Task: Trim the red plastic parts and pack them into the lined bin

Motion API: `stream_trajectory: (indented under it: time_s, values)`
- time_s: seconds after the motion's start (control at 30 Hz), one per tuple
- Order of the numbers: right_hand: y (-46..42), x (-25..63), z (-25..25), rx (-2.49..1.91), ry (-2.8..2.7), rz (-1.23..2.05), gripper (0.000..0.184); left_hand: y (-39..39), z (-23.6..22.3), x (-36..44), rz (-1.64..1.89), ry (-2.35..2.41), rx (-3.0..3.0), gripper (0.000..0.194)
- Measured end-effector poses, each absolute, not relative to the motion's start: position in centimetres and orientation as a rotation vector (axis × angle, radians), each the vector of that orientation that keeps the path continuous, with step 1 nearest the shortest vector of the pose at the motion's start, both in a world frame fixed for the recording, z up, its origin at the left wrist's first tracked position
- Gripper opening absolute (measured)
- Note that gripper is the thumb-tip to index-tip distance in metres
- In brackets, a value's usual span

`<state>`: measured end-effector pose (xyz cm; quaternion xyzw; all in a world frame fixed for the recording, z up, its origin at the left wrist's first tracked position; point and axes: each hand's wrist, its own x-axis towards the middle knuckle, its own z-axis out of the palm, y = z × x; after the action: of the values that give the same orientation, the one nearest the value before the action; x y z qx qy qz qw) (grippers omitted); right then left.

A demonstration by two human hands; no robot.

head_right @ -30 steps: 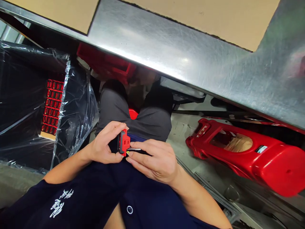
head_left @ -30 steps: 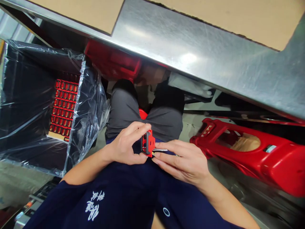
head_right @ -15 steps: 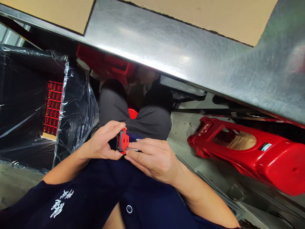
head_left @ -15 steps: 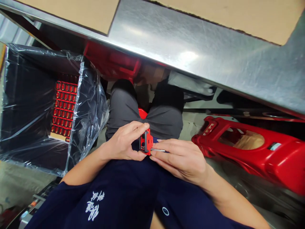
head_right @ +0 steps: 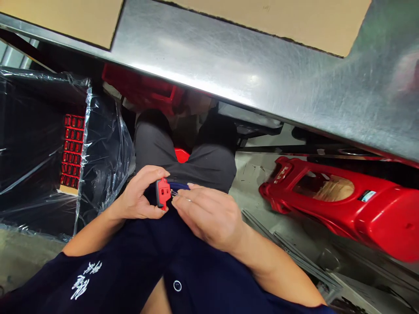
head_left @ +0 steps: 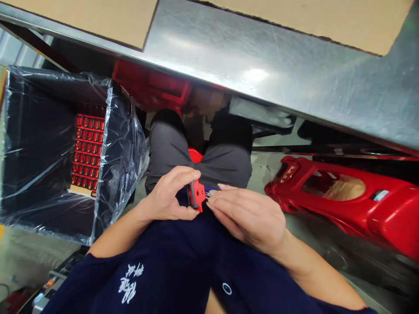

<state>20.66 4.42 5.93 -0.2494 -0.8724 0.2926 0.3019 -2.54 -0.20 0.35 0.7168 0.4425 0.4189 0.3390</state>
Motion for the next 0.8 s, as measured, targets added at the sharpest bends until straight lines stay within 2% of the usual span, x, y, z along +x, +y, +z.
stream_trajectory:
  time_s: [0.13,0.37,0.8]
  values:
    - [5.0,20.5,6.2,-0.785,-2.108,0.893,0.021,-0.9,-0.4,-2.3,1.24,1.05,1.63,0.089]
    - [5.4,19.9,5.5,-0.848,-1.943,0.978,0.019,-1.6,-0.5,-1.9,1.305,1.049,1.279,0.069]
    - [5.5,20.5,4.2,-0.915,-1.909,0.964,0.023,-1.2,-0.4,-1.5,1.393,0.891,1.134,0.075]
